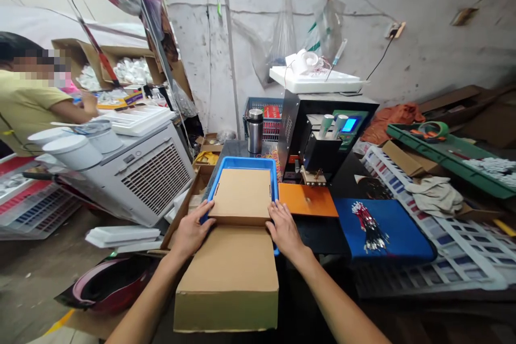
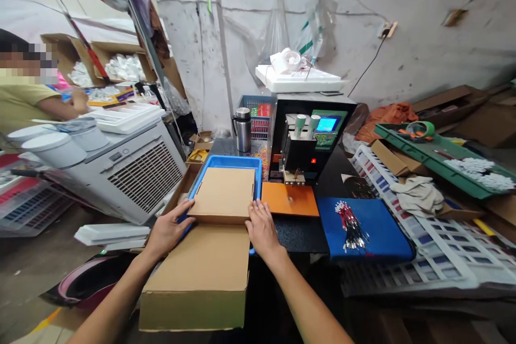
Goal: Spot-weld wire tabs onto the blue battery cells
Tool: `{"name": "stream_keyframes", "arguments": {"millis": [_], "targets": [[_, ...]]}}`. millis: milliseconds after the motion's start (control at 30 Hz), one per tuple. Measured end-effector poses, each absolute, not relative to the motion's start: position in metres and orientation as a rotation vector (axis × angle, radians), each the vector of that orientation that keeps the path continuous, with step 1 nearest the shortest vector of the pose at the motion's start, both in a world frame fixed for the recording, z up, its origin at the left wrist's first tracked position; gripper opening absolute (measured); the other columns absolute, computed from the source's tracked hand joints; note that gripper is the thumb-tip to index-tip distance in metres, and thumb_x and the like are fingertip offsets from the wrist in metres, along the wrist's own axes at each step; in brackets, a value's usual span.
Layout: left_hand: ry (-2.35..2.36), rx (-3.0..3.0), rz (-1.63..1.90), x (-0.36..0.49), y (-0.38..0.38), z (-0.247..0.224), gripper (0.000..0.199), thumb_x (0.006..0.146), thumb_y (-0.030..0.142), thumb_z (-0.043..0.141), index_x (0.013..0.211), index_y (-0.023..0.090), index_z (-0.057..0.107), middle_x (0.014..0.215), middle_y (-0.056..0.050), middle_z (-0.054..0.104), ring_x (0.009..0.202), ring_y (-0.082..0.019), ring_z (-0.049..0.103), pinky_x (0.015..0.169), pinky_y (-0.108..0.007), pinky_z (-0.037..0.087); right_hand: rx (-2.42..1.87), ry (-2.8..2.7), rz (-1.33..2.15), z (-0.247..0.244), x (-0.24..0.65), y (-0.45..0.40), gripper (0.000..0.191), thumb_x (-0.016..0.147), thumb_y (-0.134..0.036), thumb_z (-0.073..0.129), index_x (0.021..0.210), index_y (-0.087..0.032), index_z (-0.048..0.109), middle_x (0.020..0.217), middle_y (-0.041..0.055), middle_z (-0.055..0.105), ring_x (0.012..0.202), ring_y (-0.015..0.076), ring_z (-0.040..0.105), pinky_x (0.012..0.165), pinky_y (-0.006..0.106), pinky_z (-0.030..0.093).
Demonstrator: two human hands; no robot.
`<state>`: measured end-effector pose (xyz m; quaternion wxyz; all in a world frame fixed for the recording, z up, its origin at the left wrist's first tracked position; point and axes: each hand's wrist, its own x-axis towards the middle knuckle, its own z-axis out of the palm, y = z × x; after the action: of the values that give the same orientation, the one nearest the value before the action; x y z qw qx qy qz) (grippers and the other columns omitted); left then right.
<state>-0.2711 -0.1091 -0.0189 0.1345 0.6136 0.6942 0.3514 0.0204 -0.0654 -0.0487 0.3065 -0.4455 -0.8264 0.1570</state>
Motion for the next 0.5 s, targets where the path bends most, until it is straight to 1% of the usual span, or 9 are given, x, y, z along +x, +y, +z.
{"name": "stream_keyframes", "arguments": {"millis": [133,233,300,367,433,500], "targets": [[1.963,1.692,1.134,-0.269,-0.114,-0.009,0.061,0.075,0.052,0.062,0.123,0.015,0.066,0.129,-0.008,0.066,0.124,-0.027,0.059,0.113,-0.038,0.041,-1.13,-2.11,0.444,-0.043,0.018,-0.066,0.052,0.088,-0.011,0.048,0.14,-0.011,0.052,0.14,0.0169,0.054,0.14,0.0304,0.04,0.115,0.058,0.033],[1.913,1.622,1.231,-0.266,-0.118,0.015,0.066,0.074,0.053,0.066,0.127,0.014,0.063,0.129,-0.008,0.066,0.122,-0.027,0.06,0.112,-0.042,0.042,-1.067,-2.028,0.437,-0.019,0.02,-0.067,0.05,0.091,-0.015,0.047,0.14,-0.011,0.052,0.141,0.0161,0.052,0.139,0.0297,0.042,0.117,0.056,0.031],[1.858,1.603,1.351,-0.259,-0.121,0.041,0.068,0.073,0.053,0.07,0.127,0.012,0.063,0.129,-0.009,0.066,0.122,-0.028,0.06,0.112,-0.045,0.042,-1.009,-1.956,0.418,0.007,0.023,-0.069,0.048,0.092,-0.018,0.047,0.139,-0.011,0.054,0.142,0.0155,0.052,0.138,0.029,0.042,0.117,0.055,0.031],[1.799,1.581,1.517,-0.247,-0.127,0.073,0.066,0.072,0.051,0.073,0.126,0.013,0.064,0.129,-0.008,0.066,0.121,-0.028,0.061,0.112,-0.045,0.043,-0.949,-1.865,0.407,0.037,0.028,-0.074,0.046,0.093,-0.021,0.049,0.138,-0.013,0.055,0.141,0.0136,0.054,0.137,0.0272,0.044,0.118,0.051,0.033],[1.725,1.561,1.709,-0.229,-0.138,0.106,0.062,0.073,0.046,0.076,0.126,0.017,0.064,0.127,-0.006,0.068,0.119,-0.026,0.062,0.112,-0.045,0.044,-0.89,-1.766,0.429,0.066,0.034,-0.083,0.045,0.094,-0.025,0.05,0.138,-0.017,0.055,0.14,0.0101,0.056,0.135,0.025,0.048,0.116,0.047,0.036],[1.593,1.547,1.929,-0.208,-0.157,0.133,0.057,0.075,0.038,0.077,0.126,0.019,0.063,0.127,-0.004,0.068,0.118,-0.025,0.063,0.112,-0.044,0.045,-0.842,-1.665,0.473,0.086,0.042,-0.095,0.046,0.096,-0.029,0.05,0.14,-0.02,0.053,0.141,0.0076,0.055,0.133,0.0237,0.05,0.115,0.045,0.039]]}}
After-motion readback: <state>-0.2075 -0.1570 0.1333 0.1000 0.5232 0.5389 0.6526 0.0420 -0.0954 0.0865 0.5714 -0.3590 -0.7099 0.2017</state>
